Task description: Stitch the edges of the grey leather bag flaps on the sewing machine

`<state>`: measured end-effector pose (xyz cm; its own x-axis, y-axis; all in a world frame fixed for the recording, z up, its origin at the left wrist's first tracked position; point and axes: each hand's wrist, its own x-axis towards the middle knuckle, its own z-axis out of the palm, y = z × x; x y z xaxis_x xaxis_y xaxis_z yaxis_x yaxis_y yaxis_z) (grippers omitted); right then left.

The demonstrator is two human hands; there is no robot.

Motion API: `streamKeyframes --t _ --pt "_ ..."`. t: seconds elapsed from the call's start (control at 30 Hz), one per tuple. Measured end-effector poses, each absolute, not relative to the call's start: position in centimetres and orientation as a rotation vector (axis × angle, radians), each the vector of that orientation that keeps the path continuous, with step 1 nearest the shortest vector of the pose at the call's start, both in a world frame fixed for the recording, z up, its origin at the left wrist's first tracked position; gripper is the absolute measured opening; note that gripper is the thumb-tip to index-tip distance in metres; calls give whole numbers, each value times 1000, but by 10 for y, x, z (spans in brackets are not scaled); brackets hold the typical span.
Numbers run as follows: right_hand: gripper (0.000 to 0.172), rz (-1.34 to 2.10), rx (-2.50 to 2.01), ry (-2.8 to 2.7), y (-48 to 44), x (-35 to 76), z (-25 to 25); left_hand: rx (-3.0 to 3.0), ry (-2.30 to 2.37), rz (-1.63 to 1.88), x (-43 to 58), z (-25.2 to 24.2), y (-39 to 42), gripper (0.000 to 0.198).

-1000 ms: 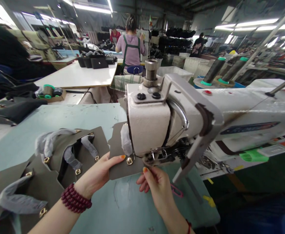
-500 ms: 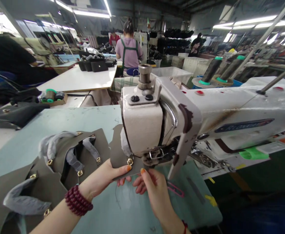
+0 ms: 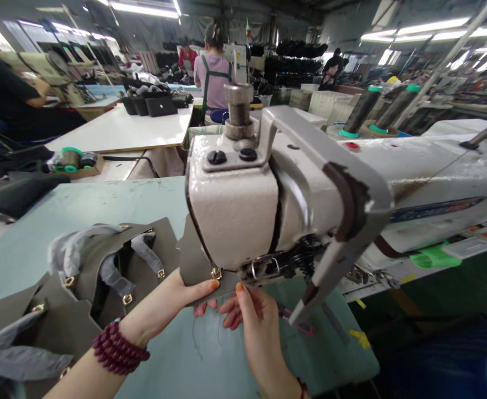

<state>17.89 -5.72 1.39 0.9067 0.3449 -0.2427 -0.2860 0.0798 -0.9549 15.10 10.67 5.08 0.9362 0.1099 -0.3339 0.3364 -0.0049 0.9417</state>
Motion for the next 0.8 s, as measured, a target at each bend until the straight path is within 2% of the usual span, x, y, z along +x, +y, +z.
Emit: streamKeyframes --t 0.2,0.8 --pt "50 455 -1454 -53 -53 179 16 1590 394 -133 152 47 112 20" --pt "48 495 -1444 -34 -41 180 23 1422 507 -36 145 33 115 16"
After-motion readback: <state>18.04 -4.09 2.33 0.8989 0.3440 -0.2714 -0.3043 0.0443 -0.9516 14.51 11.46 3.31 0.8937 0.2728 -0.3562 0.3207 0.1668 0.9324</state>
